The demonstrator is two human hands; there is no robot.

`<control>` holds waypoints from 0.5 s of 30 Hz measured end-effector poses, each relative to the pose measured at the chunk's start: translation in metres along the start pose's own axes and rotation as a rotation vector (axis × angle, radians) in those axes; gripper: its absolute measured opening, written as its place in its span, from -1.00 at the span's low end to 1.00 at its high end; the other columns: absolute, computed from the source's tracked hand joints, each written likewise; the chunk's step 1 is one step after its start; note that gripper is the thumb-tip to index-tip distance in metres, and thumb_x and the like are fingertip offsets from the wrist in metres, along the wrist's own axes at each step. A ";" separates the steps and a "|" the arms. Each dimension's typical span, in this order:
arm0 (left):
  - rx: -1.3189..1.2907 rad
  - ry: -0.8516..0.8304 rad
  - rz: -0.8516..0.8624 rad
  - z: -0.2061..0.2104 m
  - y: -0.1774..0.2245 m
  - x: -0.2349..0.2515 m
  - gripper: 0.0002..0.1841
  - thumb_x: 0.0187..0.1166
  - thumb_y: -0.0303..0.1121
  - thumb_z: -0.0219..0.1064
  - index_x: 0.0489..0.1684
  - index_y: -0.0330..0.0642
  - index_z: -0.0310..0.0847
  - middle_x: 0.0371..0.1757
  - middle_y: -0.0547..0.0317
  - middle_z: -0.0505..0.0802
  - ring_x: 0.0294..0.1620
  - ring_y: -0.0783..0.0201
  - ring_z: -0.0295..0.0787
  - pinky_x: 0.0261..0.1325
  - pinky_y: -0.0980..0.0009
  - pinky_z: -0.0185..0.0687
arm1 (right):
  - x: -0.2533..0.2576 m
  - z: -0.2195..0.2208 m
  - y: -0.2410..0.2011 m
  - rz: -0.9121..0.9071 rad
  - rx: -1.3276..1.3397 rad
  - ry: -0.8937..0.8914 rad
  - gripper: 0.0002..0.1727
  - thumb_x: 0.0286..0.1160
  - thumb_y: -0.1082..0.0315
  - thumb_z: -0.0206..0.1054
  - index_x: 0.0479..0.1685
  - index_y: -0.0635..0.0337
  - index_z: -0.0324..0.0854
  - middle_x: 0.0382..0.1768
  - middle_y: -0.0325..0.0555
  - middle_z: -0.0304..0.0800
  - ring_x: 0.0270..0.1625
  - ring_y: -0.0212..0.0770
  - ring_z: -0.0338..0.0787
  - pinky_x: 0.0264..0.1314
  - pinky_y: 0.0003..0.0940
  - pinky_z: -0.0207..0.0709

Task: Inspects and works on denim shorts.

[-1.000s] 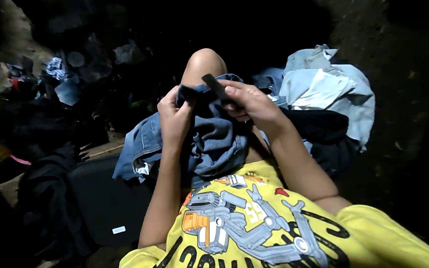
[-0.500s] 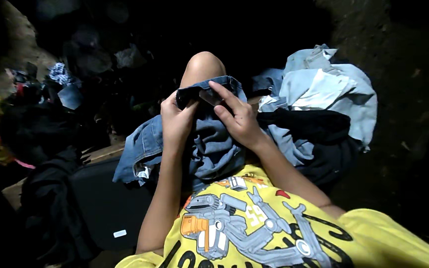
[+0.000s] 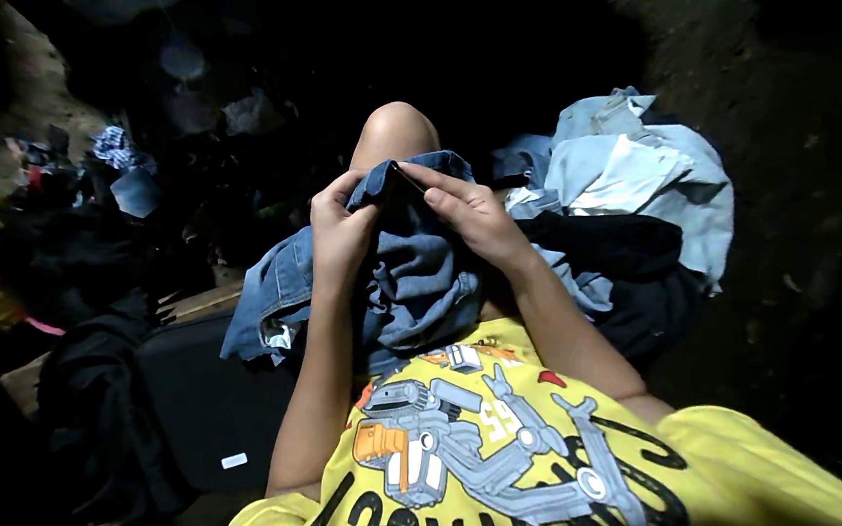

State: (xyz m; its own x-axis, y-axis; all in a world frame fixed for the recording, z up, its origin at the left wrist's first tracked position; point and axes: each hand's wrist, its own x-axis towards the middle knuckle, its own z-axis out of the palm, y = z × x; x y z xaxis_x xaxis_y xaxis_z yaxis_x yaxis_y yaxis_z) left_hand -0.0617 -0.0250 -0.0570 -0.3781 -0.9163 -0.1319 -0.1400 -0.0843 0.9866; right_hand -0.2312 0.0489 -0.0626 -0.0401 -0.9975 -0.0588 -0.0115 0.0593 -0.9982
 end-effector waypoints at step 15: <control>-0.072 0.151 0.000 0.008 0.001 -0.001 -0.82 0.74 -0.44 0.17 -0.30 -0.15 0.64 -0.52 0.52 0.70 -0.51 0.71 0.61 -0.36 0.70 0.58 | -0.010 0.010 0.003 -0.096 -0.587 0.125 -0.47 0.78 0.14 0.14 0.69 -0.01 0.46 -0.13 0.00 0.76 -0.22 -0.13 0.73 -0.22 -0.13 0.60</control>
State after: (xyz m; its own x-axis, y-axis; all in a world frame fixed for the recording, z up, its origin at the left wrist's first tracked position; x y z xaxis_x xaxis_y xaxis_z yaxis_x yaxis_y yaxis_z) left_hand -0.0686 -0.0214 -0.0570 -0.2358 -0.9642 -0.1212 -0.0722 -0.1069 0.9916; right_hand -0.2209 0.0584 -0.0654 -0.1286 -0.9893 0.0686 -0.5689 0.0169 -0.8222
